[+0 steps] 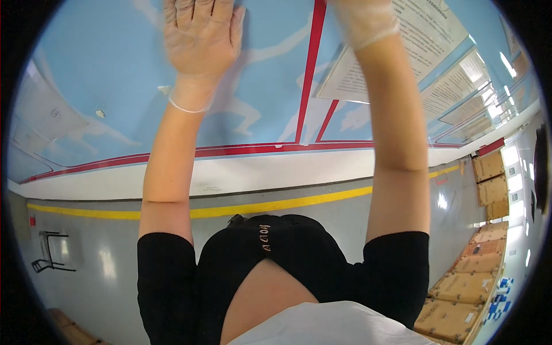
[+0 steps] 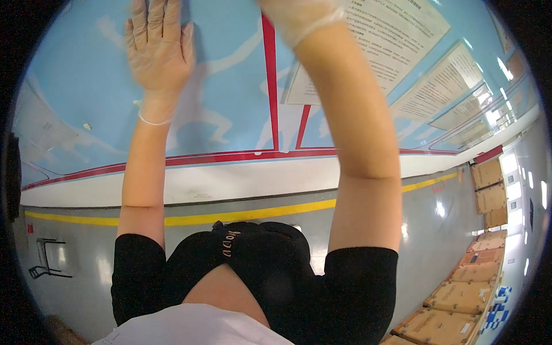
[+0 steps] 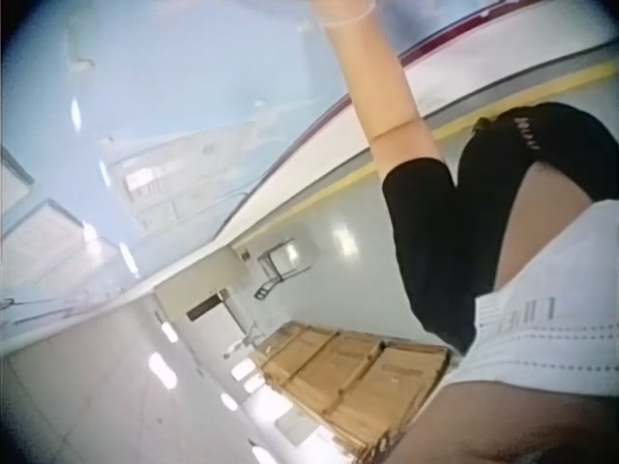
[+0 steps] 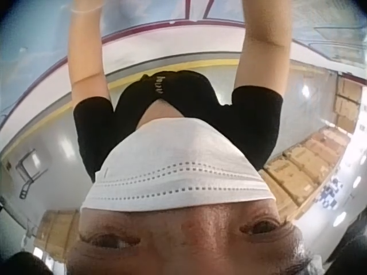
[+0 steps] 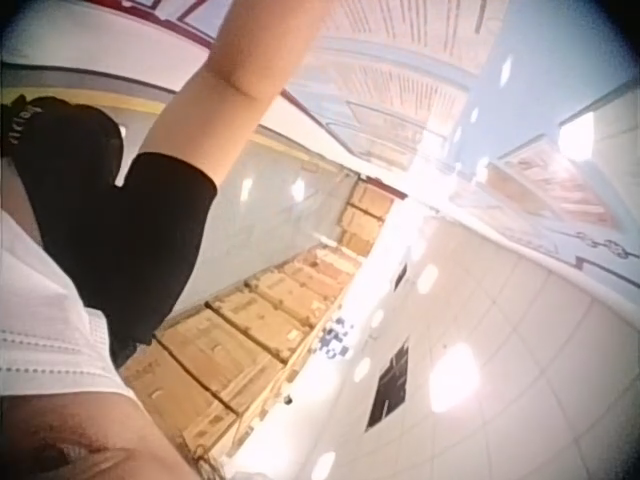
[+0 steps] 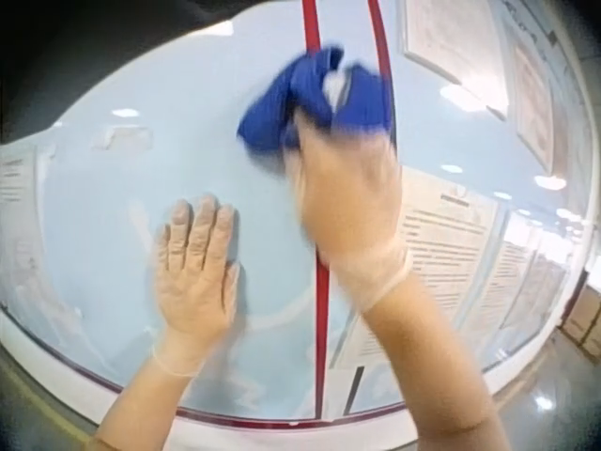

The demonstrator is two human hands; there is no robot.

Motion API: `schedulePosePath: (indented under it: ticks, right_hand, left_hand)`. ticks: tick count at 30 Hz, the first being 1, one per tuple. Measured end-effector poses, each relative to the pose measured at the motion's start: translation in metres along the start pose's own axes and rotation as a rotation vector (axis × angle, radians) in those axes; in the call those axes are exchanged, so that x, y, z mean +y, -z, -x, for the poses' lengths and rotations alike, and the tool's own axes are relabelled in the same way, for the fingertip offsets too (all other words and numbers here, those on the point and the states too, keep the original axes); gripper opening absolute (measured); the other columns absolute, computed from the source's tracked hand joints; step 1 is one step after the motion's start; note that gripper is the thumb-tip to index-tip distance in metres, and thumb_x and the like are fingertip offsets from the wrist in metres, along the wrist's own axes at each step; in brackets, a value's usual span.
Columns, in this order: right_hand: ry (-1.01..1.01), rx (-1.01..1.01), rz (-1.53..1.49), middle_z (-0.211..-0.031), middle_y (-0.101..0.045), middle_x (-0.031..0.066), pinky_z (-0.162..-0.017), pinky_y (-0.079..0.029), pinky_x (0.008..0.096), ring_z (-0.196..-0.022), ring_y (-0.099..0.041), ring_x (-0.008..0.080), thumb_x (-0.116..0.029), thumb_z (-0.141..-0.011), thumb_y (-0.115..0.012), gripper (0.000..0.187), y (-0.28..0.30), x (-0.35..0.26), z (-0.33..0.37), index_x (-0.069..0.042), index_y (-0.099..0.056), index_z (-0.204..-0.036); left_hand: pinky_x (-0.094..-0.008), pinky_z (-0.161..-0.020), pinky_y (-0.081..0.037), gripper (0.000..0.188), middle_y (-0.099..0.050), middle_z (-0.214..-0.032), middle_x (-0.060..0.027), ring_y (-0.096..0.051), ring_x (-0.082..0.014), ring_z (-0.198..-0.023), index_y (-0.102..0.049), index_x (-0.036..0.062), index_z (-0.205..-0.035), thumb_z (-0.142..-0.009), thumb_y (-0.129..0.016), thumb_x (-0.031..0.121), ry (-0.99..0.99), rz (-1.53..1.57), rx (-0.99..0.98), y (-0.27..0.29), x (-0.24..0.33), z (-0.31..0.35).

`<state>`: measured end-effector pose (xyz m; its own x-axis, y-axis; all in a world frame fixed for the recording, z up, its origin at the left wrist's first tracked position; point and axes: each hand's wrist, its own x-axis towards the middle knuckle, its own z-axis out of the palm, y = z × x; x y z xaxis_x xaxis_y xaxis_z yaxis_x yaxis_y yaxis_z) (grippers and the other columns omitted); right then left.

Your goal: Cleaning a blue wall mural and various posted documents with a blue cloth.

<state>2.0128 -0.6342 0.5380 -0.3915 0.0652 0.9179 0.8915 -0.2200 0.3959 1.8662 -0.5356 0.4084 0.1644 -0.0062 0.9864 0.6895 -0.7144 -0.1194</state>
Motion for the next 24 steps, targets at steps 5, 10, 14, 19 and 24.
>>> schedulePosePath:
  ticks: [5,10,14,19,24]
  right_hand:
    - [-0.109,-0.084,-0.096,-0.117,-0.063,0.0223,-0.096,-0.047,0.0497,-0.115,-0.058,0.0396,-0.012,-0.075,-0.075,0.048,0.026,-0.038,0.089,-0.008,-0.069,-0.123]
    - [-0.176,-0.214,-0.073,-0.122,-0.065,0.0127,-0.096,-0.048,0.0495,-0.113,-0.06,0.037,-0.029,-0.065,-0.083,0.042,0.024,-0.071,0.193,-0.026,-0.075,-0.106]
    - [-0.342,-0.415,-0.216,-0.12,-0.065,0.0143,-0.093,-0.05,0.0478,-0.113,-0.06,0.0373,-0.026,-0.066,-0.084,0.039,0.038,-0.11,0.292,-0.025,-0.077,-0.105]
    - [-0.504,-0.726,-0.414,-0.109,-0.064,0.0141,-0.084,-0.053,0.0451,-0.099,-0.062,0.0372,-0.013,-0.079,-0.072,0.035,0.072,-0.133,0.348,-0.015,-0.067,-0.113]
    - [-0.208,-0.809,-0.51,-0.105,-0.062,0.0104,-0.076,-0.055,0.0449,-0.096,-0.063,0.0317,-0.012,-0.075,-0.073,0.045,0.083,-0.101,0.295,-0.03,-0.068,-0.116]
  left_hand:
    - [-0.0487,-0.123,-0.017,0.061,-0.035,-0.161,-0.0113,-0.027,-0.034,-0.151,-0.04,0.0106,-0.155,-0.096,-0.049,0.025,0.02,-0.033,-0.044,0.002,0.002,-0.001]
    - [-0.0489,-0.123,-0.017,0.061,-0.033,-0.162,-0.0112,-0.026,-0.0334,-0.151,-0.039,0.0103,-0.155,-0.096,-0.049,0.025,0.012,-0.018,-0.05,0.002,0.001,-0.001]
    - [-0.0486,-0.124,-0.015,0.062,-0.031,-0.163,-0.0117,-0.023,-0.0334,-0.152,-0.038,0.0096,-0.155,-0.096,-0.049,0.025,0.014,0.02,-0.059,0.002,0.002,0.0]
    - [-0.0476,-0.125,-0.012,0.064,-0.028,-0.164,-0.0117,-0.02,-0.0329,-0.153,-0.036,0.0096,-0.156,-0.096,-0.049,0.025,0.014,0.031,-0.074,0.002,0.003,-0.001]
    - [-0.0476,-0.125,-0.012,0.065,-0.029,-0.164,-0.0119,-0.02,-0.033,-0.153,-0.035,0.0102,-0.157,-0.095,-0.05,0.025,0.017,0.021,-0.07,-0.003,0.002,0.0]
